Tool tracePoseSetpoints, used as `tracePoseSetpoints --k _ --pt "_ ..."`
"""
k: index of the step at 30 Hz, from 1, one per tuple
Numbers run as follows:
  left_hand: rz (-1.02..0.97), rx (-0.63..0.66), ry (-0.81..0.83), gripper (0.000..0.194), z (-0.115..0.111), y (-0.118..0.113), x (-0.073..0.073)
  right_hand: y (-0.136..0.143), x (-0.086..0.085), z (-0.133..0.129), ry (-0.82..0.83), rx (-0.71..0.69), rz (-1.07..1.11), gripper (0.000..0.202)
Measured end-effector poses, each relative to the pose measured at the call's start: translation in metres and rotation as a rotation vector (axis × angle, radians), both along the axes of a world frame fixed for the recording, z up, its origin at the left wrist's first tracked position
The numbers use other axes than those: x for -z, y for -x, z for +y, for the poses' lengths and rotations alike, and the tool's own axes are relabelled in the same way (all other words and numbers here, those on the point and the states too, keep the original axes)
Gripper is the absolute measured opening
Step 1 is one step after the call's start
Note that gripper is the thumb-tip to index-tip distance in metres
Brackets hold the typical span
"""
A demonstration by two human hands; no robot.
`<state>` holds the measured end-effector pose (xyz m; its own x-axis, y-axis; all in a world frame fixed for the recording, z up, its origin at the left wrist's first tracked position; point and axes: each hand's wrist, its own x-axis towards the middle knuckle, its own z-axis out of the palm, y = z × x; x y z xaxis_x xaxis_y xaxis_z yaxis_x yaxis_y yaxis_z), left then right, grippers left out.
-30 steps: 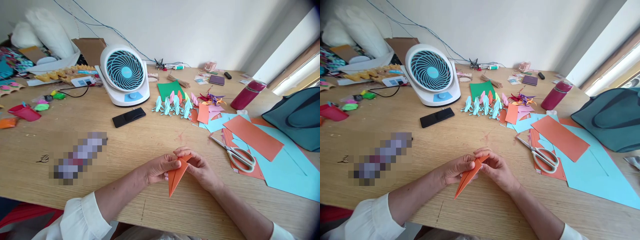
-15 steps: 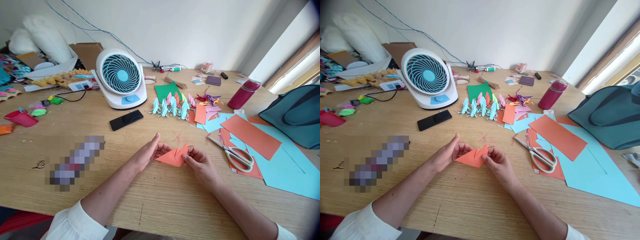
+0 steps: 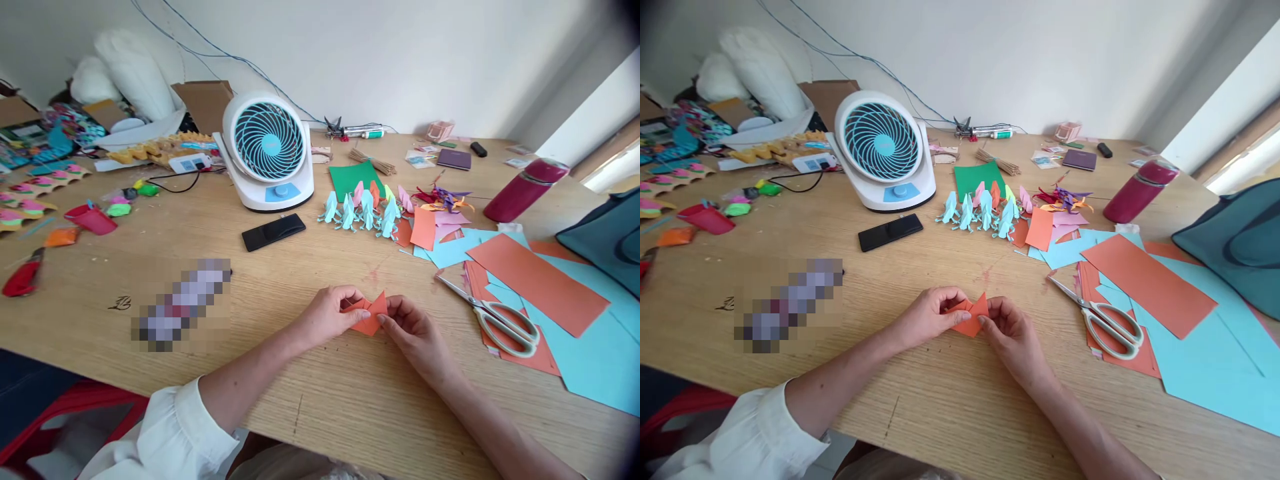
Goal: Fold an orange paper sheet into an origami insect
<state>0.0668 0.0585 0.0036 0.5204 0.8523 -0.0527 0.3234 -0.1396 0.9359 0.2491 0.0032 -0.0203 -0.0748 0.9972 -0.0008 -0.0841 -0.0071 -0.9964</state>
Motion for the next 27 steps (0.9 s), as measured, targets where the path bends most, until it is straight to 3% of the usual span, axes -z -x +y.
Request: tracePoseSetpoints --k 7,12,18,20,24,27 --pt "-0.013 0.024 0.007 0.014 -0.001 0.002 -0.002 -0.005 0.003 -0.004 -0.067 -0.068 -0.171 0.024" --pt "0.145 0.068 -0.056 0.023 -0.007 0.003 -0.007 -0.009 0.000 -0.005 -0.098 0.007 -0.299 0.025" --pt "0.279 0.157 -0.333 0.017 -0.023 0.004 0.000 -0.008 -0.010 -0.009 -0.050 -0.128 -0.448 0.014" --pt "0.350 0.185 -0.427 0.012 -0.030 0.005 0.003 -0.007 -0.013 -0.010 -0.094 -0.166 -0.529 0.008" --pt "0.453 0.147 -0.640 0.017 -0.037 0.007 0.006 -0.005 -0.015 -0.011 -0.203 -0.171 -0.669 0.016" --pt "0.466 0.211 -0.738 0.014 -0.037 0.007 0.007 -0.004 -0.015 -0.012 -0.265 -0.151 -0.730 0.017"
